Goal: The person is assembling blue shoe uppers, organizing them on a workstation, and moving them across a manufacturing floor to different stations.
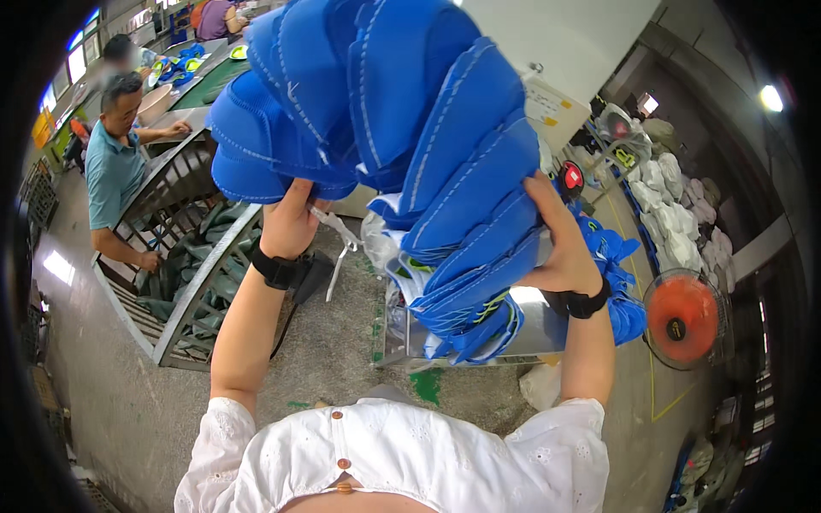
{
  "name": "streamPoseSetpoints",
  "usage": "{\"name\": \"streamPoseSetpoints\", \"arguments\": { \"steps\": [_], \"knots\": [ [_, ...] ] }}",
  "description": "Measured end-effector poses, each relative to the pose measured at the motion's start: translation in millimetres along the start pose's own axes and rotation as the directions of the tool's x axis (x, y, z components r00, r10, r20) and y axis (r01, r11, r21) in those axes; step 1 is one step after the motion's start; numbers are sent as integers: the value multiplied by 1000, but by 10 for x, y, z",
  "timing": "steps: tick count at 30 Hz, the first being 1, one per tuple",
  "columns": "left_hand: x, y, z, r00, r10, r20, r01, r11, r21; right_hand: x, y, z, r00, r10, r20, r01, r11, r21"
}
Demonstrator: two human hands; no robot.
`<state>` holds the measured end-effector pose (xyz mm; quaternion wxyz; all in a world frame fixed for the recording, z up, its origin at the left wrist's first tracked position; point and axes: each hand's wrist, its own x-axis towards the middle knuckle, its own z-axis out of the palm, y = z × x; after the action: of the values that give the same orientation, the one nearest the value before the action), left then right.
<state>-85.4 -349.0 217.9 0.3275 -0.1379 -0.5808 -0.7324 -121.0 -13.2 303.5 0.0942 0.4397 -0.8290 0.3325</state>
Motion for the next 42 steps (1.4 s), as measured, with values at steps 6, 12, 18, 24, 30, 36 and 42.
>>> {"name": "streamPoseSetpoints", "arguments": {
  "steps": [6,12,18,24,30,36,42],
  "knots": [
    [85,-434,-692,981,-192,-31,173,936,-308,668,-48,500,966,-201,162,219,971,-98],
    [379,-1444,-1051,997,-37,64,28,991,128,1175,422,985,969,-157,190,175,981,-82],
    [1238,-2140,-908,865,-481,142,477,701,-530,1662,1153,1194,993,-40,116,61,980,-187],
    [2643,-2770,-972,840,-509,188,531,701,-476,2745,1609,1085,995,68,72,-49,970,-240],
    [4218,-3638,-1638,811,-550,201,569,661,-490,4293,2111,1334,998,16,63,-1,975,-223],
    [5414,-4204,-1924,797,-605,4,545,715,-438,5488,3152,1729,999,-27,22,32,964,-262],
    [6454,-5213,-2413,814,-577,-66,524,778,-346,6514,4037,2189,1000,-7,5,9,949,-315]
  ]
}}
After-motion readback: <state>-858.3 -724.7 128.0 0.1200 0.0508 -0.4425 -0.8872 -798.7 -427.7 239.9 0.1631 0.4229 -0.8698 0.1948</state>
